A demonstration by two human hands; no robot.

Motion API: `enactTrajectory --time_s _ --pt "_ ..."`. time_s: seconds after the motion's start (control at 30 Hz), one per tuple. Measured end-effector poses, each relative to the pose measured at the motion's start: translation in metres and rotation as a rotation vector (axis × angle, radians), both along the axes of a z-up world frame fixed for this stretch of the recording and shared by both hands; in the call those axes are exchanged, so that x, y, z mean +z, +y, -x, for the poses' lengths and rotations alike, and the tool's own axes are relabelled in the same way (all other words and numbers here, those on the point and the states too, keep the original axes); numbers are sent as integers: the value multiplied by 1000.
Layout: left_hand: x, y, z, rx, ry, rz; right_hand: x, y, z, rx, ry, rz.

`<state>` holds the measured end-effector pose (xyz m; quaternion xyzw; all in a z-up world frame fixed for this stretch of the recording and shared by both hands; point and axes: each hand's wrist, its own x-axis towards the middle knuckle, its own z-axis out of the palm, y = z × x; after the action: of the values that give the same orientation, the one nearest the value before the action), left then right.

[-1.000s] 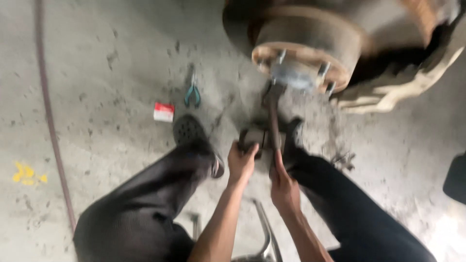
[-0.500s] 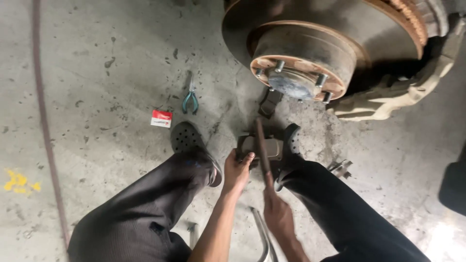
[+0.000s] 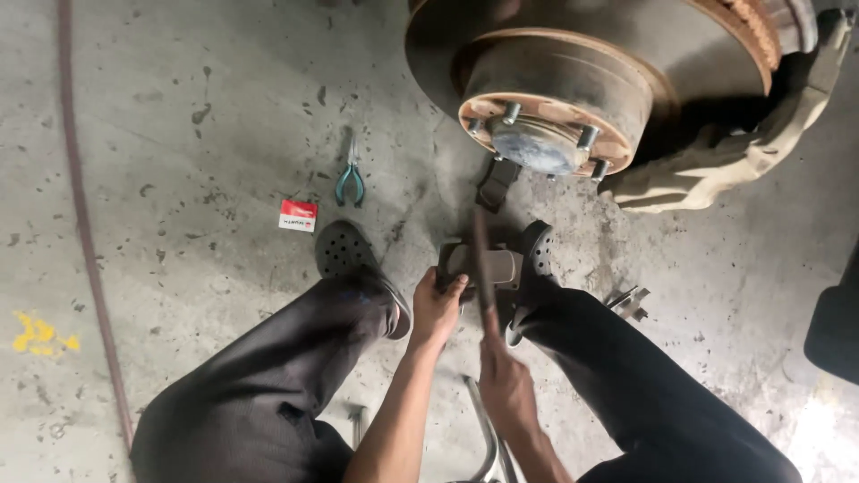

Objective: Filing and cleaning a brake pad while working on a vehicle's braking system.

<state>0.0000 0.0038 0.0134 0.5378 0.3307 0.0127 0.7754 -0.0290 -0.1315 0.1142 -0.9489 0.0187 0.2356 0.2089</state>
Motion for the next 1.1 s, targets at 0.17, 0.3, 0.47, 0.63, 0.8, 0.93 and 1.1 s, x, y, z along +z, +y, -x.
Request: enactTrajectory --time_s 0.17,0.3,0.47,0.63,0.8,0.93,1.1 --pt "17 6 -2 -42 62 -31 -24 -27 -43 311 -648 -138" --pt "7 -3 -2 77 -94 202 40 -17 -64 -232 53 -34" --pt "11 -10 -3 85 89 91 -5 -74 -19 -376 -73 -280" --pt "7 -13 -4 149 28 155 17 -42 -17 -185 -174 -170" --pt "-1 -12 -3 213 -15 103 24 -40 -16 97 -189 36" --pt "10 -6 -7 161 -39 57 42 -53 -23 156 -38 58" --pt "24 6 -11 -7 89 -148 30 -50 -36 216 -103 53"
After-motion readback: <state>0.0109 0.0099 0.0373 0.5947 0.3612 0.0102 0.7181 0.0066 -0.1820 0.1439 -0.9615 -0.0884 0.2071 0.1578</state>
